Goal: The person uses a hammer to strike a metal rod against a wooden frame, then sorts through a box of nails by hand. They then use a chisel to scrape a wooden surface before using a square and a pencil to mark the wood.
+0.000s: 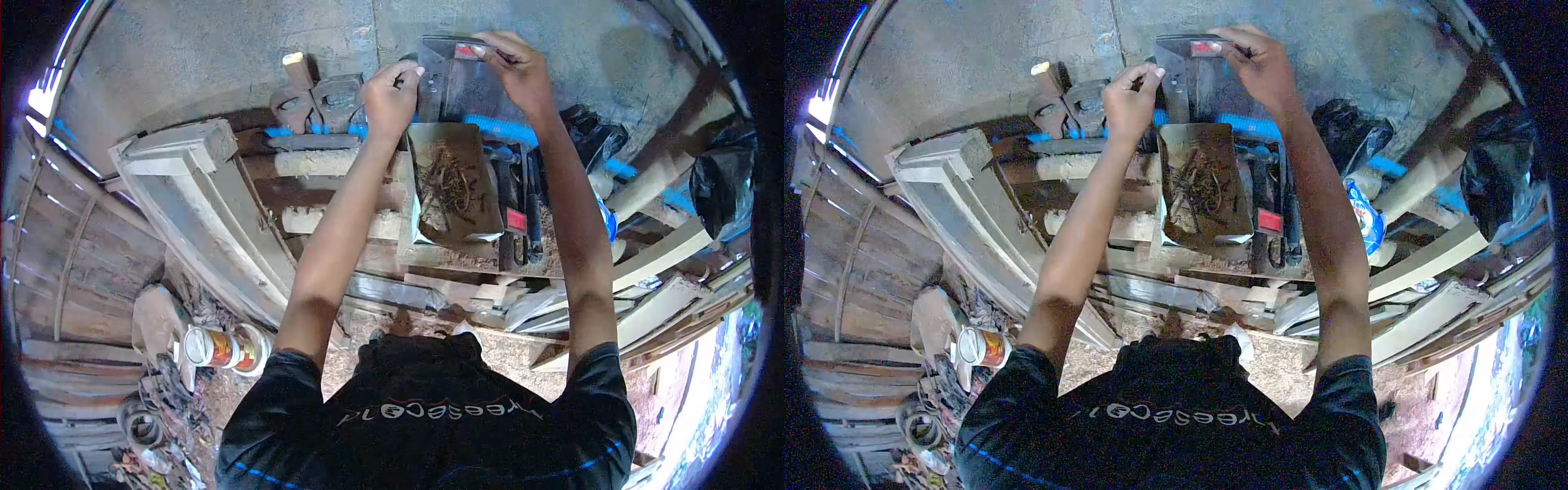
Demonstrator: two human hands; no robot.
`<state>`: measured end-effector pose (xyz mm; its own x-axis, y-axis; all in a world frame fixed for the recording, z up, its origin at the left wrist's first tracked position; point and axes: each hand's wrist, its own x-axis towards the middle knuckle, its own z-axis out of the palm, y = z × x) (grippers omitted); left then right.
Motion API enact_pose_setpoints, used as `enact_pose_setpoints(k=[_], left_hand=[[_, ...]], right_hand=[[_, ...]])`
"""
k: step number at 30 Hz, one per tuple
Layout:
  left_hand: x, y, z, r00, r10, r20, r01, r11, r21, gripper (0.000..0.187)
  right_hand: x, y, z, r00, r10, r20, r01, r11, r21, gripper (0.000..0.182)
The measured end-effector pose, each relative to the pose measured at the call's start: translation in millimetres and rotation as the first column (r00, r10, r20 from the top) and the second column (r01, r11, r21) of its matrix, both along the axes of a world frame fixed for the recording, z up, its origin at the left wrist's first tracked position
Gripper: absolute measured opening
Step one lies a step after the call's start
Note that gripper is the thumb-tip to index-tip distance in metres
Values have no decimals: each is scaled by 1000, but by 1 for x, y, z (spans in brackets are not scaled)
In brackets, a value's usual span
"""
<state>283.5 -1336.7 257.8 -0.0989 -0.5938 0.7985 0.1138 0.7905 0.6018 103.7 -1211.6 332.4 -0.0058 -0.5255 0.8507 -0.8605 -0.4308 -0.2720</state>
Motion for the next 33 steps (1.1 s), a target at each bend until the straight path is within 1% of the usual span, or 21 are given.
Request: enact_pose_setpoints(k=[2, 5, 7, 8, 9, 10, 11, 12, 13, 14, 15, 18, 19, 22, 23, 25, 26, 28, 31, 32, 33], left_hand=[[1, 4, 1, 1000, -13, -10, 13, 1000, -2, 19], [-4, 6, 9, 996, -74, -43, 75, 997, 20, 18], [-16, 2, 20, 986, -137, -92, 138, 990, 14, 17], [-19, 4, 22, 986, -140, -86, 141, 990, -2, 16], [-21, 10, 33, 986, -146, -81, 145, 989, -20, 16], [-24, 15, 41, 985, -152, -78, 149, 988, -42, 15], [-40, 9, 36, 974, -191, -120, 186, 981, -50, 17], [-47, 12, 36, 974, -195, -119, 186, 979, -79, 17], [-53, 17, 36, 973, -200, -117, 188, 976, -107, 18], [-59, 22, 35, 972, -206, -116, 190, 973, -134, 18], [-62, 30, 35, 977, -185, -101, 172, 977, -125, 20], [-74, 49, 26, 978, -201, -50, 198, 978, -61, 20], [-78, 51, 24, 962, -253, -106, 249, 967, -49, 11], [-85, 55, 13, 977, -211, -35, 209, 976, -64, 10], [-85, 55, 9, 979, -205, -16, 204, 977, -61, 12], [-86, 54, 4, 981, -193, 20, 194, 979, -58, 17], [-89, 53, 3, 987, -160, 27, 162, 983, -84, 17], [-91, 54, 3, 995, -87, 36, 91, 988, -127, 17], [-91, 48, 1, 990, -76, 122, 92, 987, -135, 17], [-92, 46, 0, 990, -63, 123, 81, 986, -148, 17], [-92, 45, -4, 991, -50, 125, 70, 985, -160, 17]], right_hand=[[-2, 0, 2, 999, 49, 7, -49, 999, 1, 27], [-6, 5, 12, 998, -52, -33, 52, 999, -16, 25], [-15, 8, 25, 997, 74, -27, -75, 994, -77, 24], [-18, 12, 33, 990, 135, -27, -137, 985, -104, 23], [4, 30, 53, 941, 301, 155, -304, 953, 0, 20], [5, 39, 64, 952, 277, 129, -281, 959, 17, 19], [4, 47, 73, 962, 253, 102, -257, 966, 33, 18], [1, 53, 76, 971, 228, 75, -232, 971, 50, 18], [-11, 56, 74, 991, 136, -9, -136, 991, 22, 17], [-31, 58, 67, 995, 38, -89, -39, 999, -14, 20], [-46, 61, 60, 984, -65, -166, 56, 997, -57, 24], [-68, 72, 46, 984, -63, -168, 63, 998, -11, 25], [-75, 75, 40, 998, -7, -63, 10, 999, 43, 24], [-85, 79, 23, 997, 61, -50, -59, 997, 48, 24], [-86, 81, 15, 998, 59, 14, -60, 994, 87, 23], [-80, 81, 8, 1000, 19, -20, -18, 999, 36, 24], [-80, 82, 6, 999, -2, -37, 2, 1000, 11, 24], [-87, 79, 6, 992, -73, -101, 75, 997, 13, 25], [-84, 76, 1, 976, -157, -153, 161, 987, 15, 27], [-83, 74, 0, 969, -184, -166, 188, 982, 13, 28], [-86, 69, -5, 960, -190, -207, 183, 982, -50, 28]])
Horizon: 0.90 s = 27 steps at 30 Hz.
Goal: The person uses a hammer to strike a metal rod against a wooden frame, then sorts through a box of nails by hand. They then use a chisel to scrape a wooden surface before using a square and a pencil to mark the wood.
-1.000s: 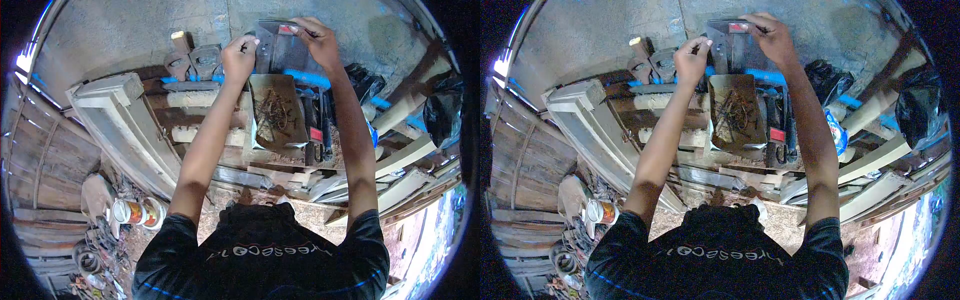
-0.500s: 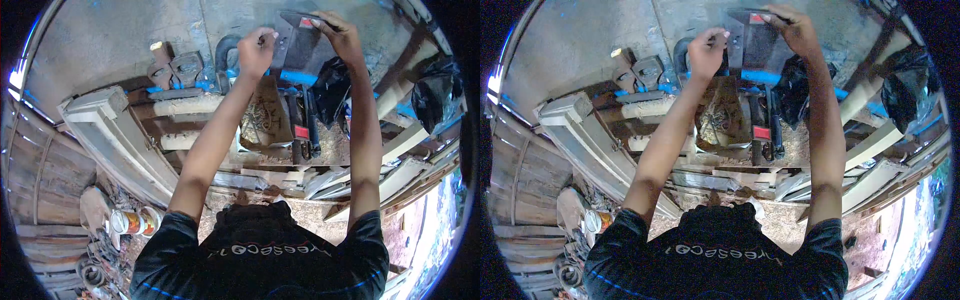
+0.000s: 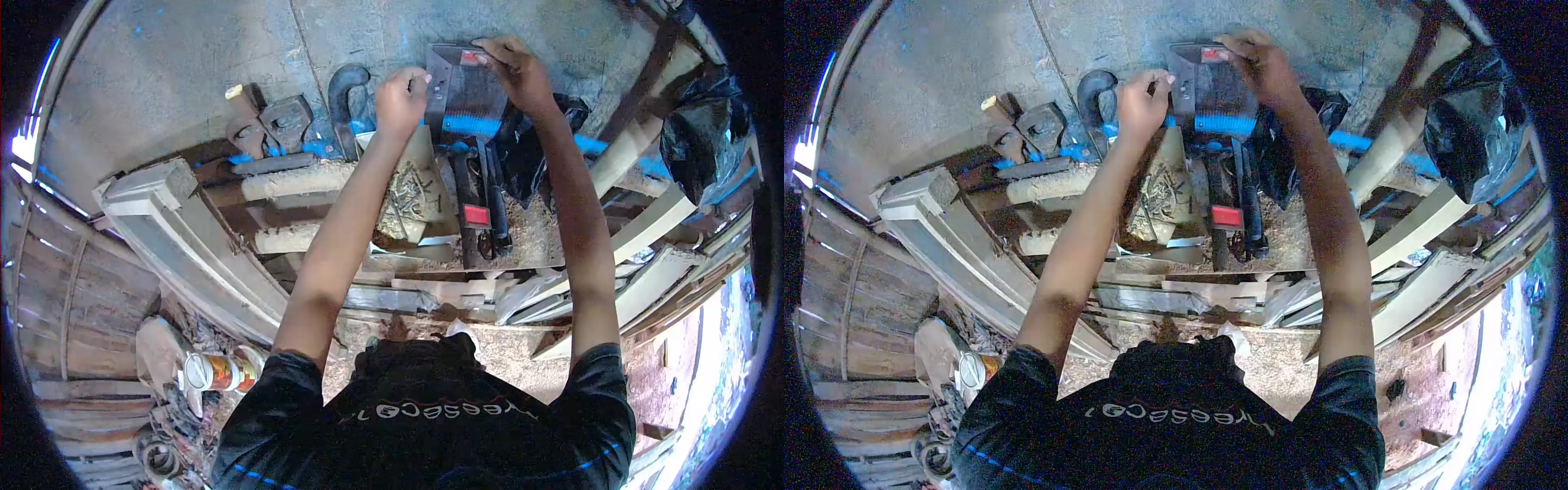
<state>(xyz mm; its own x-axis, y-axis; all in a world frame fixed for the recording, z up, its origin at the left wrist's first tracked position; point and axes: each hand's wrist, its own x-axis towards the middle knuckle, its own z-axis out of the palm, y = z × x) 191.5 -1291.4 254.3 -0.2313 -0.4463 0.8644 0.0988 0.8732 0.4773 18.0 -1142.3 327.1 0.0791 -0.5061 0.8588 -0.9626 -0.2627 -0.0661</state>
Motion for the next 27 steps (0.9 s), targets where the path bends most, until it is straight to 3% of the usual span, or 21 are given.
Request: enact_pose_setpoints(k=[2, 5, 11, 14, 17, 22, 27], left_hand=[[-1, -4, -9, 999, 34, 27, -33, 999, -24, 17], [-3, -10, -22, 993, 80, 85, -77, 997, -32, 17], [-4, -13, -30, 980, 104, 167, -113, 993, 42, 16], [-2, -7, -25, 986, 88, 141, -97, 993, 65, 15], [5, 2, -17, 982, 102, 157, -117, 989, 89, 15], [14, 7, -8, 983, 117, 142, -132, 986, 104, 16], [36, 22, -13, 983, 37, 179, -59, 991, 121, 19]], right_hand=[[-8, -11, -15, 995, 3, -103, -13, 995, -102, 29], [-3, -13, -27, 960, -184, -211, 168, 982, -92, 29], [-3, -19, -33, 924, -295, -244, 278, 955, -103, 34], [16, -14, -37, 888, -417, -194, 389, 906, -169, 40], [22, -15, -42, 913, -395, -96, 370, 906, -206, 46], [28, -10, -47, 922, -373, -100, 351, 918, -184, 44], [60, 4, -59, 925, -380, -18, 373, 915, -154, 40]])
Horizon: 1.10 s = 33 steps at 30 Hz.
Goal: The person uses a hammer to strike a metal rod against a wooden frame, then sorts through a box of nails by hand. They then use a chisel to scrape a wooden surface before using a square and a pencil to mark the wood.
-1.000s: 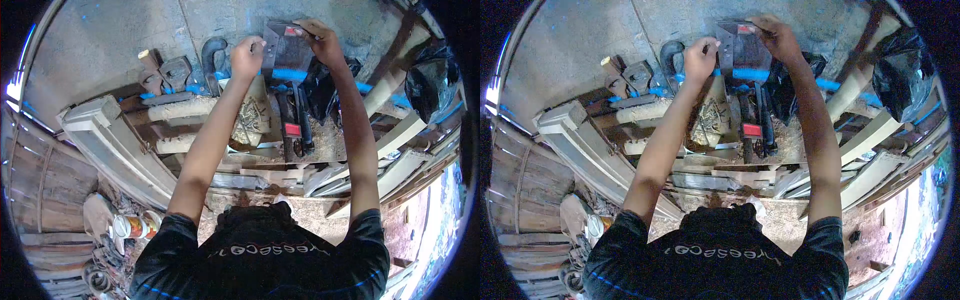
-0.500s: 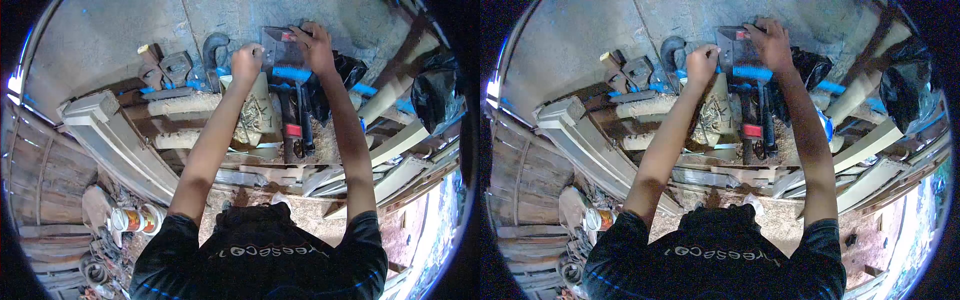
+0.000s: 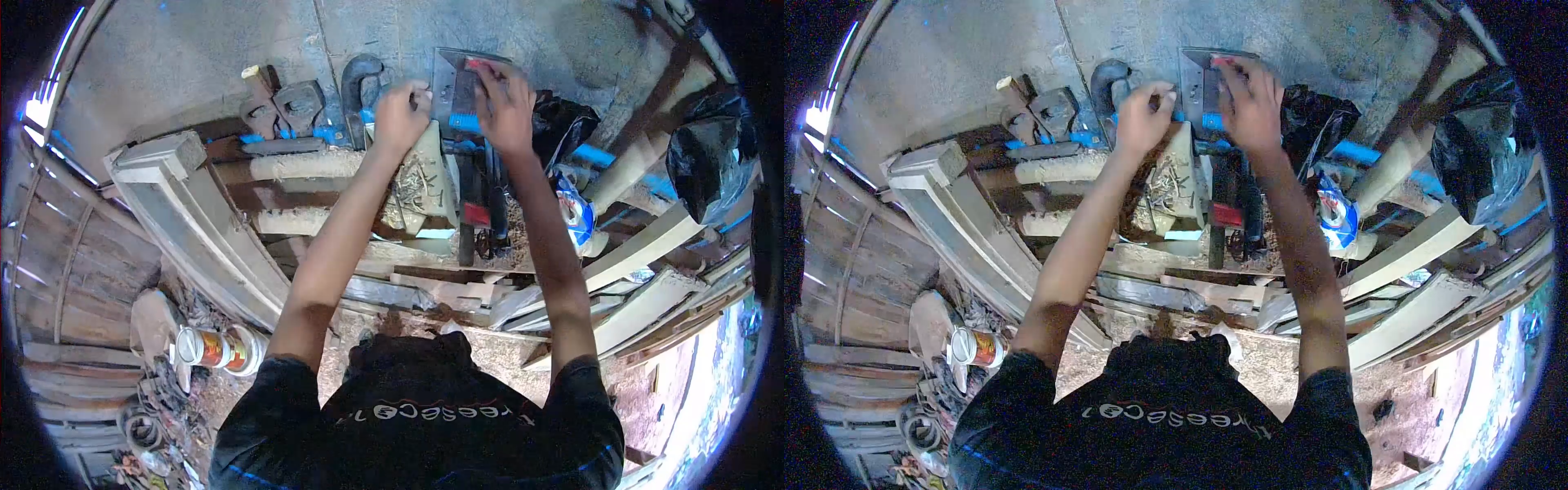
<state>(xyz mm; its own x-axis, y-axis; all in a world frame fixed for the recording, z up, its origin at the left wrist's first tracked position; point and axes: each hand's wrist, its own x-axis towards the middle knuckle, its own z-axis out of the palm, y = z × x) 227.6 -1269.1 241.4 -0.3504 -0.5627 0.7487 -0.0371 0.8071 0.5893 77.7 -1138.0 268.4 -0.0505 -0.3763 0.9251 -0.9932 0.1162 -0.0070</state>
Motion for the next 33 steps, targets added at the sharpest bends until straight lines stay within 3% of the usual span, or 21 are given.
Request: enact_pose_setpoints(k=[3, 8, 12, 15, 16, 19, 22, 23, 24, 26, 27, 31, 33], left_hand=[[38, 34, 3, 999, -32, 33, 31, 999, 27, 19], [128, 102, -4, 1000, -16, 9, 15, 998, 55, 17], [200, 143, -46, 991, 96, 95, -121, 948, 294, 16], [252, 159, -120, 973, 181, 143, -227, 862, 453, 17], [265, 173, -109, 967, 167, 191, -252, 718, 649, 20], [320, 193, -153, 915, 294, 278, -404, 697, 592, 21], [369, 211, -182, 863, 391, 320, -501, 592, 631, 27], [386, 215, -197, 839, 423, 341, -539, 562, 628, 30], [404, 219, -210, 811, 458, 363, -577, 529, 622, 33], [435, 230, -228, 732, 539, 417, -675, 493, 549, 42], [448, 234, -233, 698, 578, 423, -708, 469, 528, 44], [504, 260, -237, 620, 637, 458, -773, 397, 495, 52], [528, 277, -246, 608, 624, 491, -779, 350, 521, 55]], right_hand=[[38, 23, -26, 989, -6, 149, -4, 998, 69, 31], [148, 85, -53, 825, 319, 466, -403, 911, 91, 28], [218, 113, -58, 648, 459, 608, -614, 787, 61, 12], [248, 114, -95, 451, 519, 726, -757, 654, 2, 12], [260, 113, -106, 435, 520, 735, -778, 628, 16, 12], [297, 100, -133, 397, 519, 757, -852, 514, 94, 11], [342, 81, -163, 286, 422, 860, -922, 365, 128, 15], [352, 72, -181, 295, 451, 842, -942, 282, 180, 28], [365, 67, -184, 312, 377, 872, -949, 176, 263, 41], [390, 57, -227, 345, 426, 836, -930, 34, 367, 54], [398, 49, -238, 391, 453, 802, -869, -107, 484, 64], [457, 41, -267, 354, 496, 793, -808, -265, 527, 72], [489, 42, -270, 279, 509, 814, -809, -332, 485, 72]])
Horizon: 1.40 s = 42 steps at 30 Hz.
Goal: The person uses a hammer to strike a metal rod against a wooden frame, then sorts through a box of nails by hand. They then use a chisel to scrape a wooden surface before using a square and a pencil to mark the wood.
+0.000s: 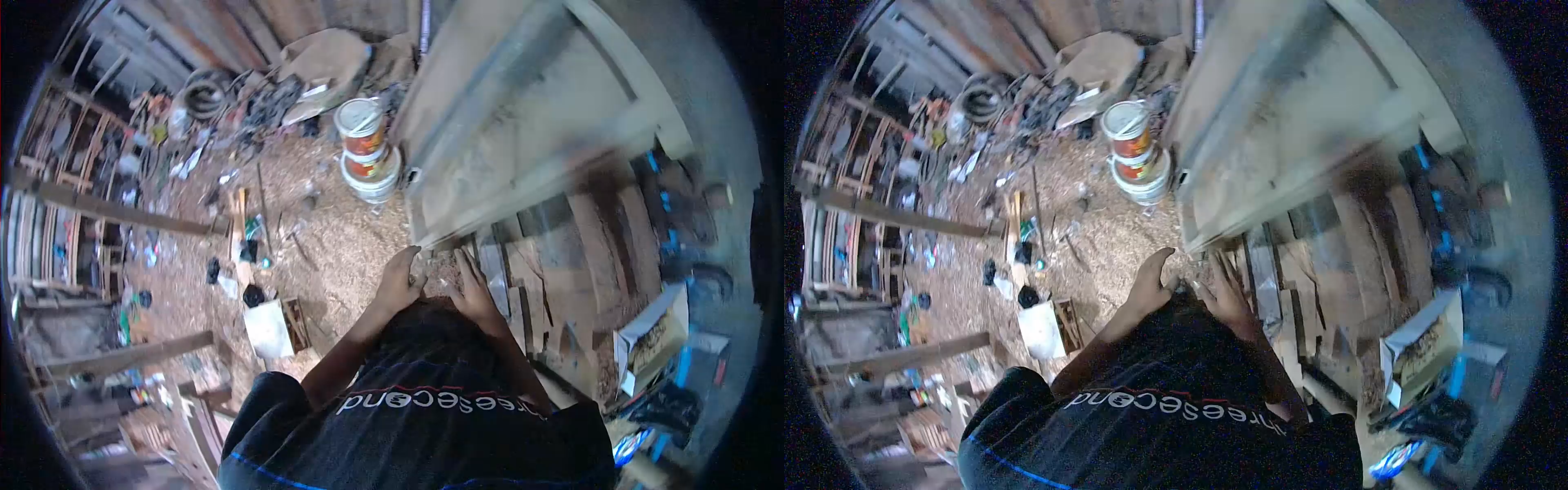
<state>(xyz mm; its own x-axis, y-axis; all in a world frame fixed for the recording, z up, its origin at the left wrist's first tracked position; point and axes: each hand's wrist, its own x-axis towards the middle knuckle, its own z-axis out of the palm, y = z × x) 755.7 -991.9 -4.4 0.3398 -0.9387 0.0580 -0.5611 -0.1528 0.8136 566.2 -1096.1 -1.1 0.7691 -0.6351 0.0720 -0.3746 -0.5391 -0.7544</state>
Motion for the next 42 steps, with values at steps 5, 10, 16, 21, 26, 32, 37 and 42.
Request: enact_pose_setpoints(k=[5, 10, 16, 21, 26, 32, 37, 42], left_hand=[[51, 34, -15, 964, 265, 16, -266, 964, 27, 51], [88, 64, -25, 864, 503, -3, -503, 863, 44, 45], [105, 99, -44, 706, 708, 2, -708, 706, 11, 44], [100, 113, -67, 567, 823, -17, -821, 567, 62, 41], [111, 115, -70, 442, 897, -24, -891, 442, 104, 40], [151, 110, -72, 289, 957, 11, -953, 286, 101, 40], [205, 98, -90, 244, 967, -74, -945, 255, 207, 40], [236, 86, -72, 124, 988, -91, -973, 139, 184, 39]], right_hand=[[81, -8, -14, 990, 139, 6, -139, 990, 13, 68], [145, -12, -15, 954, 292, 76, -290, 957, -30, 58], [199, -18, -16, 876, 479, -43, -479, 878, 23, 58], [246, -12, -6, 776, 612, -152, -602, 791, 113, 58], [297, -12, -25, 658, 745, -113, -735, 667, 120, 59], [377, -25, -48, 538, 836, -108, -829, 548, 110, 56], [450, -41, -54, 448, 877, -176, -861, 476, 179, 53], [494, -46, -56, 368, 904, -216, -890, 410, 199, 51]])
